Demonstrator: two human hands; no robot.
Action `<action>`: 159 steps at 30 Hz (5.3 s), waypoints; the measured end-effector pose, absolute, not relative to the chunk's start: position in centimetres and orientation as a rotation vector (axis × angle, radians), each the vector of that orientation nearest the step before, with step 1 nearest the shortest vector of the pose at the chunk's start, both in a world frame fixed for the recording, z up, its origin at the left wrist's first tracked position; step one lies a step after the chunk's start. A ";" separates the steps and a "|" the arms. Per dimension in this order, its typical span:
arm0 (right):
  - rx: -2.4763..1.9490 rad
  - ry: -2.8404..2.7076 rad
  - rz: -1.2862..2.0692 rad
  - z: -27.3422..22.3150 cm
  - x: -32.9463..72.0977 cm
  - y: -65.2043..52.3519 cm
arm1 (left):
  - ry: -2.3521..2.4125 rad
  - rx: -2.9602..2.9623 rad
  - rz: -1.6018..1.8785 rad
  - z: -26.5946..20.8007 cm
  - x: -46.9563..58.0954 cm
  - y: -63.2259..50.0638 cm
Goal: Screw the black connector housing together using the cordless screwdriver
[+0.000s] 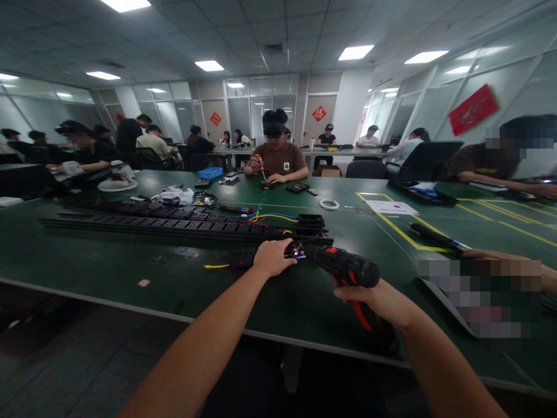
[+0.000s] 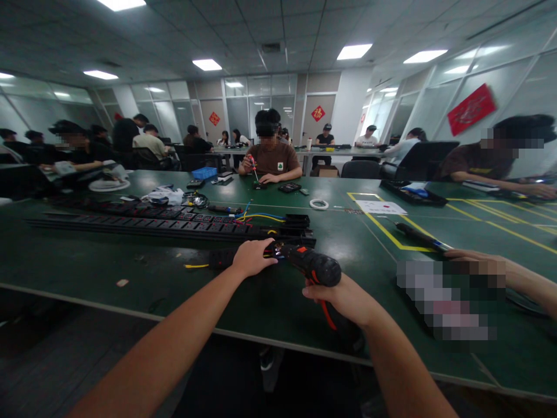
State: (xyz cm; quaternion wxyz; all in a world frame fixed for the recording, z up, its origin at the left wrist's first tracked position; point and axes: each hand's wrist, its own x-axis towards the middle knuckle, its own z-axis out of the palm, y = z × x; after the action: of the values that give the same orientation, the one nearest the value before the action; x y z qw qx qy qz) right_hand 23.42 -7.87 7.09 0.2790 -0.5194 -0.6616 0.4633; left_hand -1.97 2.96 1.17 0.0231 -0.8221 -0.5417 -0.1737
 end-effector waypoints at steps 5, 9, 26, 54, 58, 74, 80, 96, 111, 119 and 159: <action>-1.376 -1.786 1.255 7.1 23.4 -7.9 | -1.686 -2.549 -0.522 1.2 -1.9 2.9; -1.382 -1.787 1.253 7.1 23.3 -7.8 | -1.693 -2.548 -0.505 1.3 -1.9 2.9; -1.405 -1.701 1.272 7.0 23.5 -8.1 | -1.714 -2.538 -0.499 1.4 -1.8 2.7; -1.382 -1.729 1.284 7.1 23.5 -8.0 | -1.692 -2.546 -0.556 0.8 -1.9 3.2; -1.372 -1.746 1.281 7.3 23.4 -8.0 | -1.680 -2.558 -0.546 1.0 -1.9 3.0; -1.360 -1.642 1.312 6.3 23.8 -7.8 | -1.690 -2.545 -0.510 1.2 -1.8 2.9; -1.362 -1.646 1.311 6.4 23.6 -7.9 | -1.695 -2.545 -0.502 1.1 -1.8 2.9; -1.380 -1.718 1.284 6.6 23.7 -7.8 | -1.699 -2.535 -0.522 1.1 -1.7 2.8; -1.340 -1.679 1.336 6.2 23.9 -7.7 | -1.665 -2.528 -0.534 0.7 -1.7 3.2; -1.336 -1.668 1.339 6.7 23.7 -8.0 | -1.684 -2.535 -0.532 0.9 -1.8 3.0; -1.333 -1.767 1.297 6.2 23.6 -7.7 | -1.747 -2.537 -0.509 1.3 -1.8 2.6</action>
State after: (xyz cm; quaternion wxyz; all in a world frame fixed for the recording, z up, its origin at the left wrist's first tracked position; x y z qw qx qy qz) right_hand 23.61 -7.69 6.20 0.2842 -0.4981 -0.6603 0.4849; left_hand -1.79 2.63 1.32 0.0100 -0.8126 -0.5595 -0.1632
